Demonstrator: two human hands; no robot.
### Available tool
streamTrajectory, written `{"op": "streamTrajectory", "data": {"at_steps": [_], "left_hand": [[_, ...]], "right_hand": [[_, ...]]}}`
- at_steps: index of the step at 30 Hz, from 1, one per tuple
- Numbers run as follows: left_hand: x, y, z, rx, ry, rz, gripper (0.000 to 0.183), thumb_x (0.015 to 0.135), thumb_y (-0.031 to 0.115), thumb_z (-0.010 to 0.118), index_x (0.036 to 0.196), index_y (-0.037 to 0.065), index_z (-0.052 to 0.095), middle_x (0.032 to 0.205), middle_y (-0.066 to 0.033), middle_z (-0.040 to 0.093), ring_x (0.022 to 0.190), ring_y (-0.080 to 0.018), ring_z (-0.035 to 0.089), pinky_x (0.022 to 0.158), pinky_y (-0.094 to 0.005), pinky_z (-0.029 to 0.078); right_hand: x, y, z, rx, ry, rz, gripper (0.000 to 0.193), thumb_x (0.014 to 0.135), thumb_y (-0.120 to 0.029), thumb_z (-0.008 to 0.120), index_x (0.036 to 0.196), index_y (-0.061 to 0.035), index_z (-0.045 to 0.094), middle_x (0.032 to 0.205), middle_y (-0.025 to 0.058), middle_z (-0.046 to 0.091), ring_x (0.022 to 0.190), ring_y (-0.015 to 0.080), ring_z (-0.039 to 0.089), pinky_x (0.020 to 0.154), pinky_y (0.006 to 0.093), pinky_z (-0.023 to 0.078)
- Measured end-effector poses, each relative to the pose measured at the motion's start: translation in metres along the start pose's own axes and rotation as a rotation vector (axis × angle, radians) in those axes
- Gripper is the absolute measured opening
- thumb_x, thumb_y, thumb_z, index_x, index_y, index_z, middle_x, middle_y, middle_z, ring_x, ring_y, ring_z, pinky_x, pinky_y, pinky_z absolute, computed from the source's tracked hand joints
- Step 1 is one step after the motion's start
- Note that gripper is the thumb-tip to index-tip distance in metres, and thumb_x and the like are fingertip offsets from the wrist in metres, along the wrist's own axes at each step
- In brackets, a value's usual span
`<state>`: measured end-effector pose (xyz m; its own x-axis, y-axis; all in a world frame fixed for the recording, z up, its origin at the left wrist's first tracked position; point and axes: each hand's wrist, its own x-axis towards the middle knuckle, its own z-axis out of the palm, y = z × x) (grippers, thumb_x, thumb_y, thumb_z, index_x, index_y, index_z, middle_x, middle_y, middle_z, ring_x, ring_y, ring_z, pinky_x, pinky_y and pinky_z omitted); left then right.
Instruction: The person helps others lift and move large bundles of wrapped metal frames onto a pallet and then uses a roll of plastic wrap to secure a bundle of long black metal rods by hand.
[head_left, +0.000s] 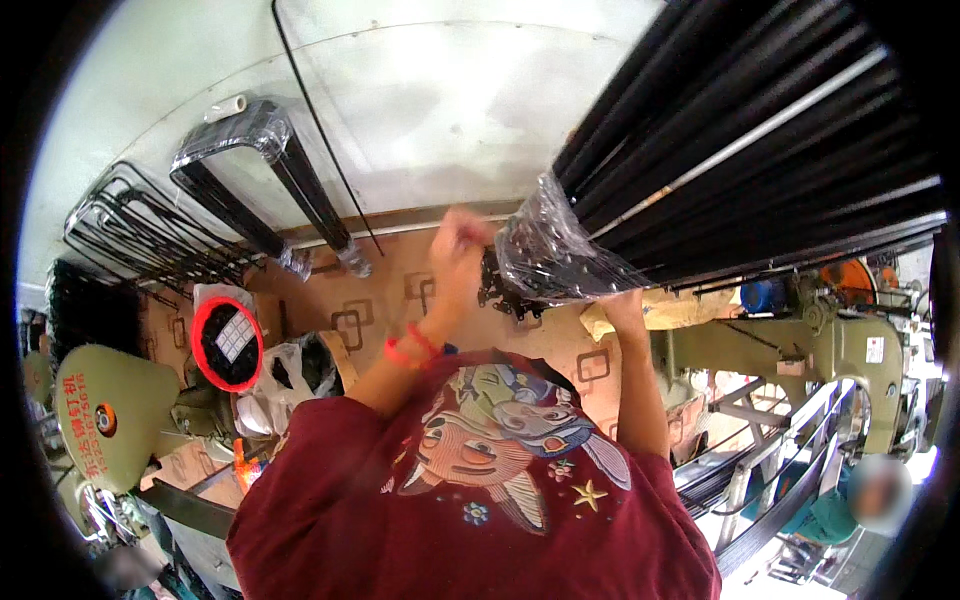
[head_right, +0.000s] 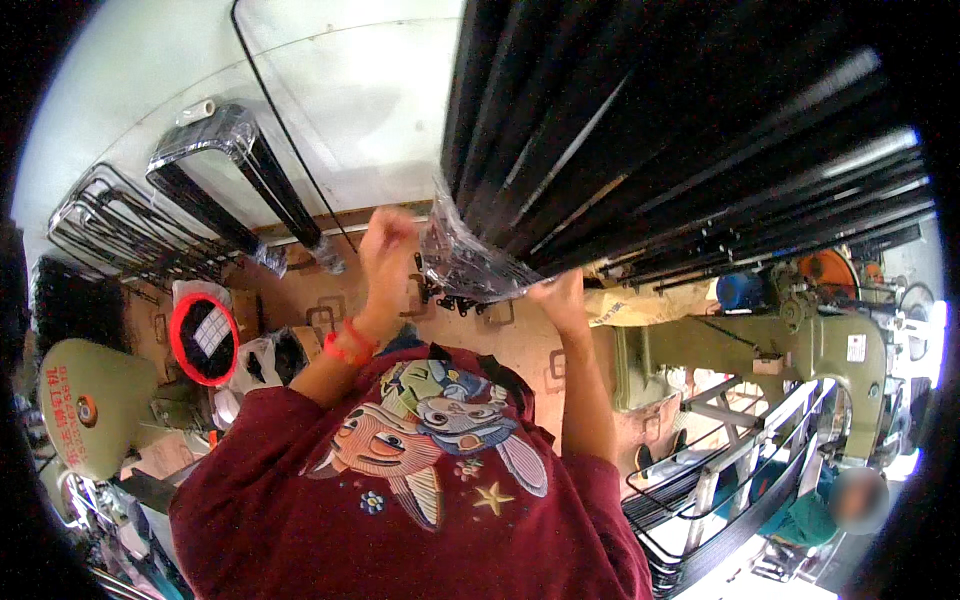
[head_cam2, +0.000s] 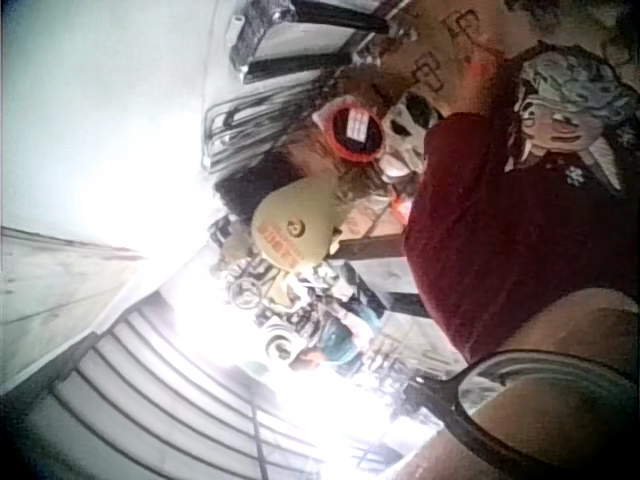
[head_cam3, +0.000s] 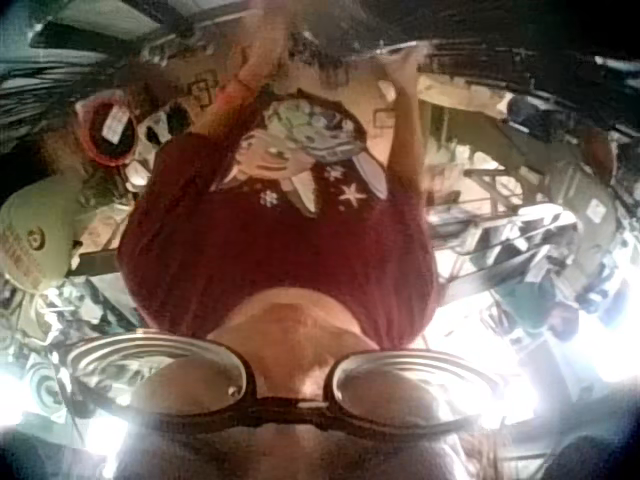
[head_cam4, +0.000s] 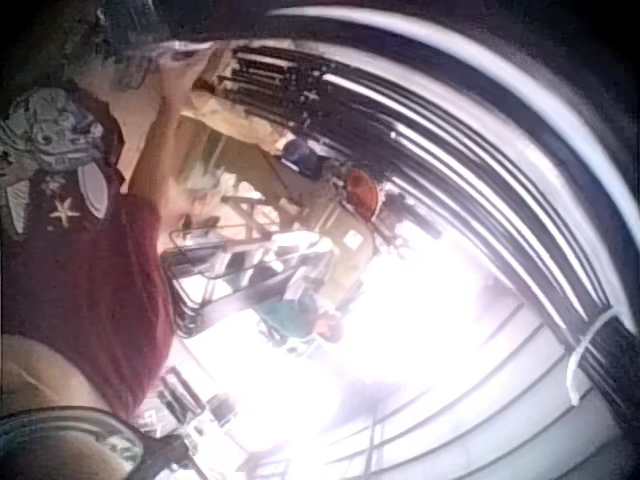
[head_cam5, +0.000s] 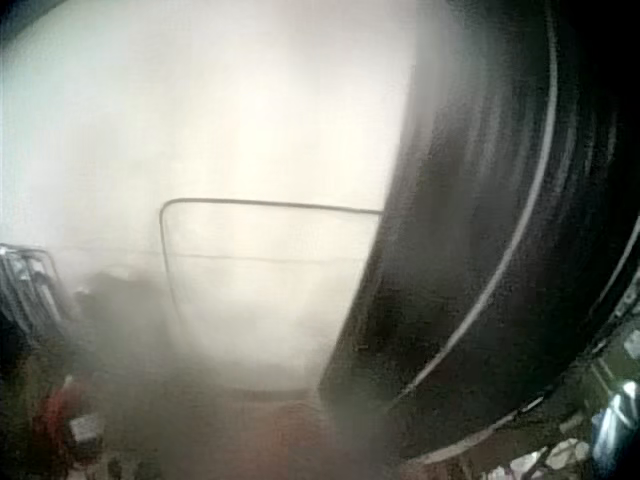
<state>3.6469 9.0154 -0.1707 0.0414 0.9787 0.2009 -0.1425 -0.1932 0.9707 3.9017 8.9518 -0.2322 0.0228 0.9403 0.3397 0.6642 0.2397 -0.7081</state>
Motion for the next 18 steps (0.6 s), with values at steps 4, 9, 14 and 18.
{"op": "streamTrajectory", "data": {"at_steps": [4, 9, 14, 18], "left_hand": [[-0.07, 0.003, 0.008, 0.228, -0.483, 0.453, 0.019, 0.069, -0.008, 0.048, 0.084, 0.002, 0.055, 0.08, -0.0103, 0.057, 0.078, -0.0248, 0.056, 0.068, -0.0313, 0.045], [-0.1, 0.034, 0.028, 0.457, -0.559, 0.219, 0.032, 0.068, -0.009, 0.045, 0.096, 0.002, 0.054, 0.09, -0.0137, 0.055, 0.086, -0.0312, 0.054, 0.074, -0.034, 0.044], [-0.12, 0.033, 0.031, 0.475, -0.514, 0.16, 0.043, 0.069, -0.006, 0.048, 0.111, 0.001, 0.047, 0.109, -0.017, 0.048, 0.101, -0.0328, 0.047, 0.088, -0.0366, 0.038], [-0.135, 0.042, 0.047, 0.512, -0.555, 0.142, 0.055, 0.07, 0.005, 0.06, 0.12, 0.0, 0.036, 0.119, -0.0173, 0.04, 0.114, -0.029, 0.037, 0.095, -0.0342, 0.032]], "right_hand": [[-0.015, -0.083, -0.049, 0.335, -0.132, 0.136, 0.052, 0.062, -0.003, 0.067, 0.109, -0.0014, 0.044, 0.097, 0.0083, 0.051, 0.091, 0.0142, 0.049, 0.081, 0.0266, 0.04], [-0.022, -0.11, -0.033, 0.258, -0.026, -0.049, 0.055, 0.059, -0.01, 0.076, 0.104, -0.0015, 0.045, 0.087, 0.0108, 0.05, 0.081, 0.0255, 0.052, 0.074, 0.0308, 0.043], [-0.066, -0.13, -0.038, 0.292, -0.084, 0.089, 0.055, 0.061, -0.002, 0.067, 0.111, -0.0029, 0.041, 0.101, 0.0131, 0.052, 0.092, 0.0273, 0.053, 0.081, 0.0326, 0.043], [-0.078, -0.139, -0.032, 0.3, -0.196, -0.013, 0.066, 0.063, -0.002, 0.065, 0.122, -0.003, 0.035, 0.111, 0.017, 0.046, 0.108, 0.0304, 0.045, 0.089, 0.0351, 0.039]]}}
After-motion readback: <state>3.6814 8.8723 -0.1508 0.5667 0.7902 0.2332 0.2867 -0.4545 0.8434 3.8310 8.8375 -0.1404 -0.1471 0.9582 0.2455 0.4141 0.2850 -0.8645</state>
